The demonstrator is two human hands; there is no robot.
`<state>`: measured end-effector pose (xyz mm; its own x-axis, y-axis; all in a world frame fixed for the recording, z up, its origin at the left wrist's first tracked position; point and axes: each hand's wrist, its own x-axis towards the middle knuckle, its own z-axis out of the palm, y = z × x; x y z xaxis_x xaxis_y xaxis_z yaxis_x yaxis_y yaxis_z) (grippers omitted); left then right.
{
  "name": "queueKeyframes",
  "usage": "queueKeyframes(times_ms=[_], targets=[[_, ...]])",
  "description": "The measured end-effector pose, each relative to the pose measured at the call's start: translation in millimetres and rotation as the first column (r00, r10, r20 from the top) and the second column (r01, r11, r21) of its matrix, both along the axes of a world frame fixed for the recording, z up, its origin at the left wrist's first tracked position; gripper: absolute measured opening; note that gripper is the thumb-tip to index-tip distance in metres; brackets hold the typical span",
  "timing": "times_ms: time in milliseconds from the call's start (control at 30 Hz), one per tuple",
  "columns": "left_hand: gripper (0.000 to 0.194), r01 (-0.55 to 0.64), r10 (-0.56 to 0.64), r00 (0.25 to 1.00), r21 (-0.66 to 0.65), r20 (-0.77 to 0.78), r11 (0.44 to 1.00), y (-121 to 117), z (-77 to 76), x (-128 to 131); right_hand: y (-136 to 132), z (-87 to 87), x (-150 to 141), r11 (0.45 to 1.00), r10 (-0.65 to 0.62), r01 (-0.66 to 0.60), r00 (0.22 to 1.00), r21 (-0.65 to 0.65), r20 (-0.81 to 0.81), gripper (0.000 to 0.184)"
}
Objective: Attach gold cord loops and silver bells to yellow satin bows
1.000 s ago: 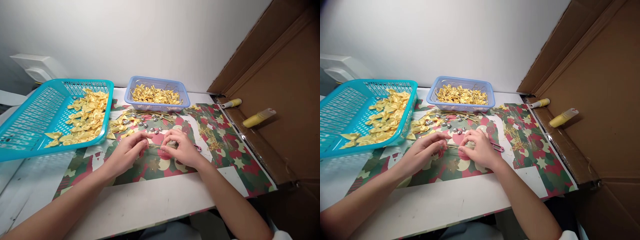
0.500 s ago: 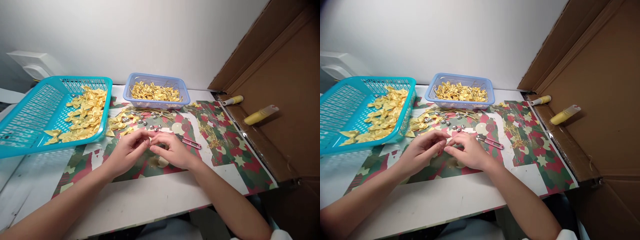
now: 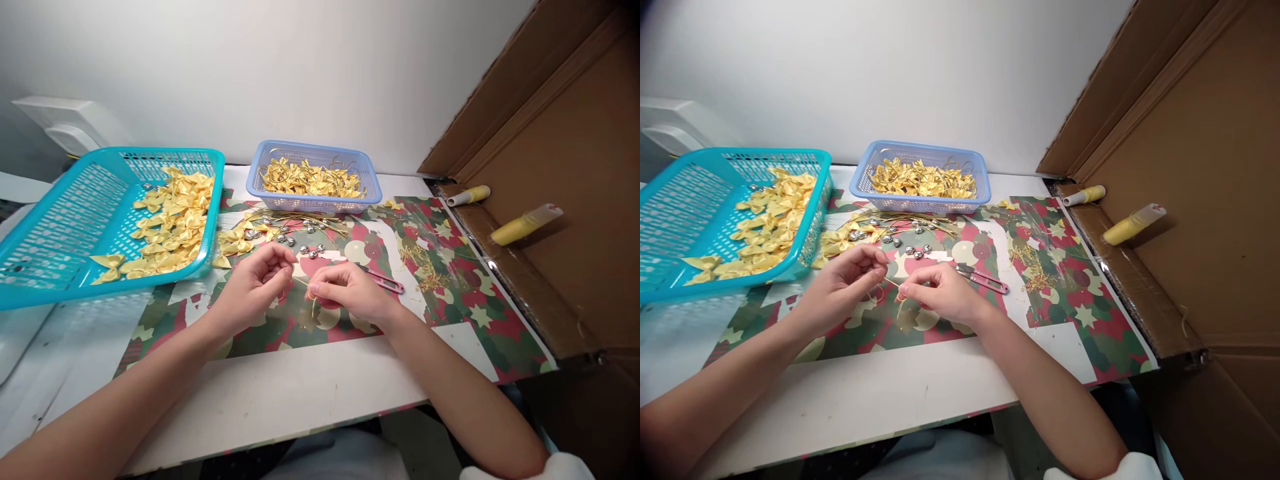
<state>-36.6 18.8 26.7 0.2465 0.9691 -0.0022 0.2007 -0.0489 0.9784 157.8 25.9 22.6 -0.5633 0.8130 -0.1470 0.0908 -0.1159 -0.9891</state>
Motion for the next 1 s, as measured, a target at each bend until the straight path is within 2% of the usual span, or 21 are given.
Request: queueKeyframes(times_ms=[333,533,667,800,833,900,1000], targets=[[0.009,-0.028,0.028,1.000,-0.007,-0.007,1.000,3.1,1.5,0.3,-1.0,-1.0,0.5,1.000,-0.009,0.009,1.000,0.019,0.014,0.019],[0.009,-0.034,0.034,0.999,-0.001,-0.018,0.999,2.0,0.4,-0.3,-2.8,1.8,-0.9,0.988,-0.033,0.023,0.997,0.152,0.063,0.019],[0.008,-0.040,0.040,0.998,0.011,-0.039,0.999,1.7,-0.3,-0.8,-3.2,1.5,-0.8,0.983,-0.032,0.017,0.996,0.181,0.083,0.020],[0.006,-0.022,0.025,0.994,0.034,-0.111,0.999,1.8,-0.9,-2.4,-4.8,2.6,-1.5,0.967,-0.065,0.038,0.993,0.251,0.097,0.019],[0.005,-0.022,0.034,0.987,0.071,-0.159,0.997,1.4,-0.5,-2.6,-5.5,3.2,-1.9,0.955,-0.086,0.053,0.991,0.292,0.103,0.019],[0.005,-0.045,0.116,0.951,0.242,-0.286,0.969,-0.7,1.5,-2.2,-6.9,4.5,-3.1,0.919,-0.144,0.090,0.983,0.384,0.114,0.021],[0.011,-0.056,0.311,0.863,0.536,-0.397,0.842,-6.9,6.7,0.2,-8.6,6.4,-4.9,0.847,-0.230,0.142,0.967,0.513,0.112,0.024]])
